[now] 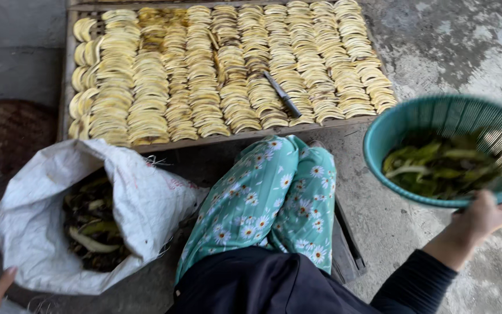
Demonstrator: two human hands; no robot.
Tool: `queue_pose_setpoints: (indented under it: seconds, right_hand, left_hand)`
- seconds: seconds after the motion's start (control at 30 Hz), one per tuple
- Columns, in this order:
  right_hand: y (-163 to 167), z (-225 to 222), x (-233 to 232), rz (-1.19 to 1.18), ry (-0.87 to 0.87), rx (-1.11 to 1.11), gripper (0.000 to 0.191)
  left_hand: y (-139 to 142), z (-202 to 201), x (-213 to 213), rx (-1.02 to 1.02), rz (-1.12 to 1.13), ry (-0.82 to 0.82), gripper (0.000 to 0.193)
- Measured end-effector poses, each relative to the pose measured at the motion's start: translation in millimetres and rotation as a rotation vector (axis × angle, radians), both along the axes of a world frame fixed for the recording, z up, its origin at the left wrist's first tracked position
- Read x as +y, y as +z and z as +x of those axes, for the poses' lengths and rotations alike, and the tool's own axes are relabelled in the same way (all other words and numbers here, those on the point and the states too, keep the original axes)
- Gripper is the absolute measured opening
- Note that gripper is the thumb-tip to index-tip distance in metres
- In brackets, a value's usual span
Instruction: The person sits on the ground arranging peeled, split banana pieces in rows on slatted wooden drying trays, discards scraps into a sack, empties a collector bowl of peels into the sack, then peels whole ripe bananas with a knife over a green basin and lays the split pieces onto the trays.
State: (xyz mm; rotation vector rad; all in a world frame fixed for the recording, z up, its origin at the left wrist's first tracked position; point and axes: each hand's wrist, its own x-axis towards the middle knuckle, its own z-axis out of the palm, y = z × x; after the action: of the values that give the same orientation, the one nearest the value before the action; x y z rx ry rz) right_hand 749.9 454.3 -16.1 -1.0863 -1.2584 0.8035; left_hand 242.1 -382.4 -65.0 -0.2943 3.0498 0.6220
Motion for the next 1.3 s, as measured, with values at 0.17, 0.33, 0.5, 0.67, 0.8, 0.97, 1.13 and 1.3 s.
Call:
queue_pose_setpoints:
  seconds: [0.17,0.33,0.5,0.67,0.8,0.97,1.13,1.3]
  right_hand:
    - [42.2,-62.4,26.2,-0.115,0.477,0.54,0.016]
    - [67.9,-229.7,4.6,-0.209,0.855,0.52,0.025]
    - [82.2,-392.3,-125.8,-0.072,1.137,0.345,0.025]
    - [86.1,-507.6,-321.4,0.177,1.197,0.186,0.031]
    - [68.4,-532.5,-450.8,0.508,1.378,0.253,0.033]
    - [48.8,-523.8,-492.3,0.704,1.207,-0.051,0.019]
    - [31.5,-510.7,-472.1,0.884,1.239,-0.172,0.023]
    - [27.7,-499.8,-453.9,1.036,1.23,-0.201,0.025]
  left_hand:
    - [3.0,0.1,0.3,0.075,-0.091,0.006,0.082]
    - [-6.3,-10.0,34.0,0.165,0.199,0.011,0.038]
    - [-12.6,2.3,64.9,0.26,0.441,0.119,0.026]
    - [-5.4,4.8,66.2,0.227,0.9,0.363,0.025]
    - [-19.3,-4.4,61.6,0.262,0.918,0.374,0.024]
    - [-41.0,-11.6,73.9,0.345,1.059,0.38,0.02]
    - [-32.3,-25.4,84.6,0.289,1.365,0.471,0.018]
    - [-14.3,-66.7,73.2,0.291,1.444,0.576,0.009]
